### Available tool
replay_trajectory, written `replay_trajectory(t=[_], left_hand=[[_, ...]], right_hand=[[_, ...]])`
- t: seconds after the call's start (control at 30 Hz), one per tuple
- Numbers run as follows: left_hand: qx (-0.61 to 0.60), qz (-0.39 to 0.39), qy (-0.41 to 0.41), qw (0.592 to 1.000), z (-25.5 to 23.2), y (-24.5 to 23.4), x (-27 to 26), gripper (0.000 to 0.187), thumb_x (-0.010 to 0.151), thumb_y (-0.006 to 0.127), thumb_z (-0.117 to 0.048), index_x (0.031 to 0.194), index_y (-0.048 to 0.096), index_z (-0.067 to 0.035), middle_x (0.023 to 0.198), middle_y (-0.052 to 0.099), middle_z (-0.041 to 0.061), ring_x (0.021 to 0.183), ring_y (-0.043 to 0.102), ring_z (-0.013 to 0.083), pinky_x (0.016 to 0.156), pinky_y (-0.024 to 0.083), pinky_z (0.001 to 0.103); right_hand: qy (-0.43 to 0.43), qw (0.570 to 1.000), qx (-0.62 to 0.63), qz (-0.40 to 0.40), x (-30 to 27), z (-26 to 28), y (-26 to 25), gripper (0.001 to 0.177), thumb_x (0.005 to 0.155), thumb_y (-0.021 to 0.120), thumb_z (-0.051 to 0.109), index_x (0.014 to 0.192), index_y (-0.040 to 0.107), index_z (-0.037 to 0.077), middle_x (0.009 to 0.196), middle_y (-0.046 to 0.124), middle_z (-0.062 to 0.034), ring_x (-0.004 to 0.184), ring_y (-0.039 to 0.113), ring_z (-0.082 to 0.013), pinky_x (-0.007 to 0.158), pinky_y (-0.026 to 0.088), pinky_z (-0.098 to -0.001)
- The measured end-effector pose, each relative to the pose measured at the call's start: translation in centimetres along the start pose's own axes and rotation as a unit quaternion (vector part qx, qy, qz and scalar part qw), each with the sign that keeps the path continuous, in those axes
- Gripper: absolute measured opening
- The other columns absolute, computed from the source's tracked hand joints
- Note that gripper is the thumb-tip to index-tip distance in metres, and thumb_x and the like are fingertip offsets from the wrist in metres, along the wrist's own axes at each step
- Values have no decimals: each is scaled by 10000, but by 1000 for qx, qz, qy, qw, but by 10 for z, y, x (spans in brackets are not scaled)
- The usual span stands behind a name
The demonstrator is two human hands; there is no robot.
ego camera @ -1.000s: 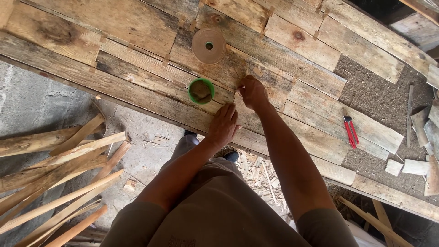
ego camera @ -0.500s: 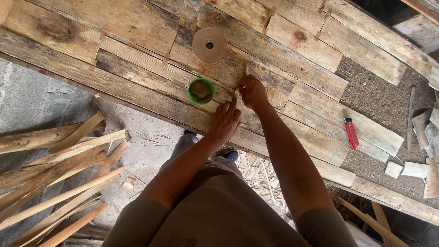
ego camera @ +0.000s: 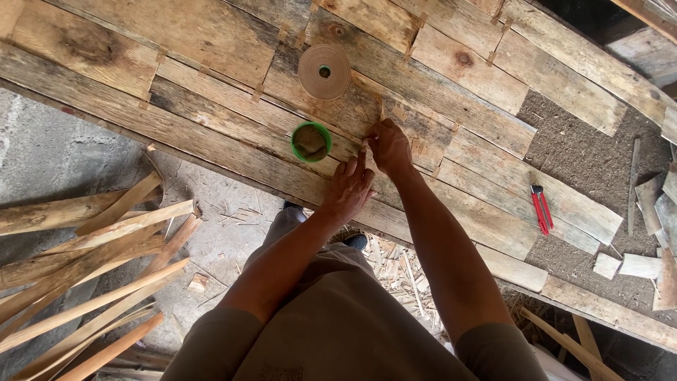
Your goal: Apply tape to wooden surfaces and trim edges using a utility knife.
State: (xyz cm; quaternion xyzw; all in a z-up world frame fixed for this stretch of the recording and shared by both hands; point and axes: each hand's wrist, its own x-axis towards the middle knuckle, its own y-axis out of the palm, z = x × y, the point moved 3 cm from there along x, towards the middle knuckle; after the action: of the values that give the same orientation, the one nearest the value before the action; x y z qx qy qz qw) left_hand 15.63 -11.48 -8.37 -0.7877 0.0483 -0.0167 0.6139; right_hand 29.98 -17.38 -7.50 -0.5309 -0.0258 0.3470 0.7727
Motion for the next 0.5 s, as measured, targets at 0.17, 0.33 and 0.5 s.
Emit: replay_trajectory(t=[0.17, 0.33, 0.5], left_hand=[[-11, 25, -3, 1000, -2, -3, 2, 541, 959, 655, -530, 1132, 618, -19, 1569, 363, 331, 1187, 510, 332, 959, 468, 435], [-10, 14, -5, 1000, -2, 2, 2, 549, 941, 656, -543, 1114, 619, -24, 1557, 360, 333, 1204, 503, 341, 967, 459, 439], [-5, 36, -3, 999, -2, 1, 4, 545, 974, 625, -546, 1130, 606, -24, 1556, 350, 356, 1212, 496, 346, 985, 452, 456]], right_hand=[[16, 1000, 18, -10, -1, -4, 5, 135, 962, 723, 179, 1010, 733, 53, 1096, 663, -102, 887, 680, -230, 816, 617, -375], [51, 998, 22, -38, 1, -12, 8, 160, 948, 757, 212, 988, 688, 74, 1042, 661, -74, 821, 662, -185, 707, 607, -334], [224, 972, 37, -55, -1, -16, -5, 477, 773, 923, 400, 1020, 624, 123, 861, 654, -33, 667, 527, -160, 552, 445, -320]])
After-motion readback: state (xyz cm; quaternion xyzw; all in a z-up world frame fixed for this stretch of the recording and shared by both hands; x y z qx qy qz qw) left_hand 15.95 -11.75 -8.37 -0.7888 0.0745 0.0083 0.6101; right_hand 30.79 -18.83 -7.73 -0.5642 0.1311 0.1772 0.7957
